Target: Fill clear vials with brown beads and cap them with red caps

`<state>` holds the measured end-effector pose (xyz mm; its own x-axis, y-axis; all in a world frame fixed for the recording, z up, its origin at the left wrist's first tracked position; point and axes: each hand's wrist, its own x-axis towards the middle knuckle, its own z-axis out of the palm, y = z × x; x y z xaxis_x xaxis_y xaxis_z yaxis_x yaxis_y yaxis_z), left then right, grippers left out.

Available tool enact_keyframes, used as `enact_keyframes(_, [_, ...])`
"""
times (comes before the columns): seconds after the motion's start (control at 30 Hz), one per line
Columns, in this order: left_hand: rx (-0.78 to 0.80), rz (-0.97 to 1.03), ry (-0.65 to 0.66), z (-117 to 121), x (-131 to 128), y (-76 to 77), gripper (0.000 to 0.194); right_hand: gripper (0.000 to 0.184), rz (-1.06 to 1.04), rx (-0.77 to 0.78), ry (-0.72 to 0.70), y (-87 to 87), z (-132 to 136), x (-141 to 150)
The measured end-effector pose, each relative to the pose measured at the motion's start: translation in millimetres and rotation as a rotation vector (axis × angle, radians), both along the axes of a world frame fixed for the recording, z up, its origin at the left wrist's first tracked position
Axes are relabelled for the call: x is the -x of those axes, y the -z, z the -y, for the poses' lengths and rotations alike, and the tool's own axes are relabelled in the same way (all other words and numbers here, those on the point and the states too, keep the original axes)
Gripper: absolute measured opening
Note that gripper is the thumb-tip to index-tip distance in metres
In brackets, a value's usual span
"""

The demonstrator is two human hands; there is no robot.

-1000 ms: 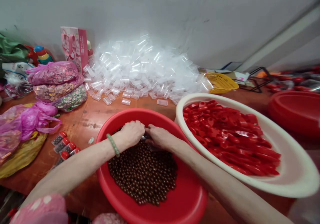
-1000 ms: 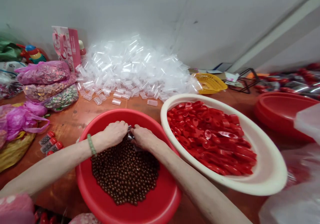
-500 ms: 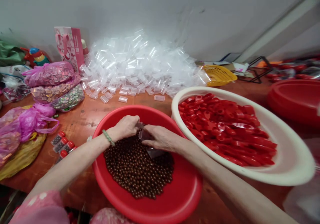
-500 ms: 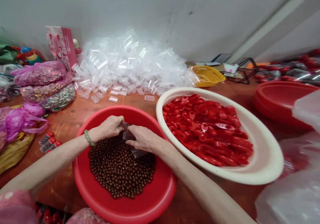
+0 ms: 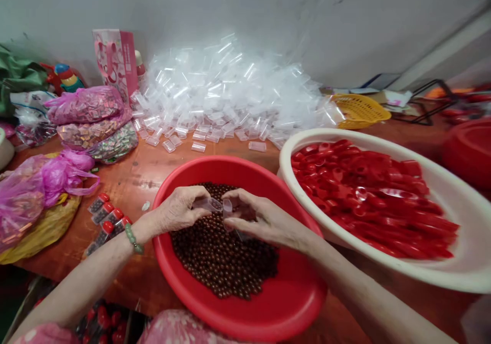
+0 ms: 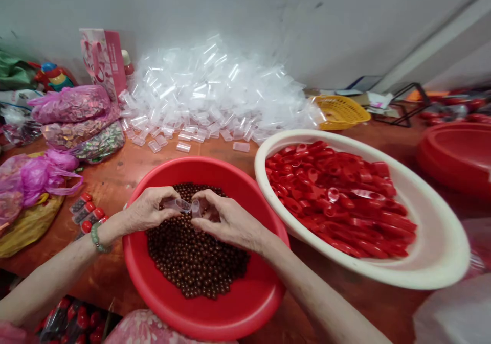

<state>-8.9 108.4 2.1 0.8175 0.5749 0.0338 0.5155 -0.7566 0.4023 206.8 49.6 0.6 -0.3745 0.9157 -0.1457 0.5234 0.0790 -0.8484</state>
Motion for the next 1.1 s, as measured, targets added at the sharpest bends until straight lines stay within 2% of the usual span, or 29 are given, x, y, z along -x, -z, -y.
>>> enact_keyframes(0.23, [-0.182,-0.337,0.005,-12,-16,25.1,0.023,0.024,0.405,0.139,0.183,37.0,-49,14])
enact_keyframes(0.37, [-0.209,-0.463,0.061,-8,-23,32.9,0.023,0.028,0.572,0.183,0.218,51.0,-61,11])
enact_keyframes(0.5, [-0.199,-0.55,0.11,-4,-23,27.0,0.022,0.031,0.577,0.244,0.166,53.4,-58,6])
enact_keyframes(0.63, [-0.164,-0.608,0.111,-9,-27,18.3,0.024,0.031,0.532,0.319,0.107,54.3,-51,5])
enact_keyframes(0.8, [-0.095,-0.629,0.198,-11,-31,22.5,0.022,0.029,0.515,0.415,0.015,53.1,-40,15])
enact_keyframes(0.93, [0.002,-0.621,0.328,7,-31,27.5,0.021,0.027,0.503,0.478,-0.055,52.5,-28,21])
enact_keyframes(1.1, [0.17,-0.612,0.459,38,-29,25.7,0.017,0.022,0.463,0.65,-0.168,55.3,-14,26])
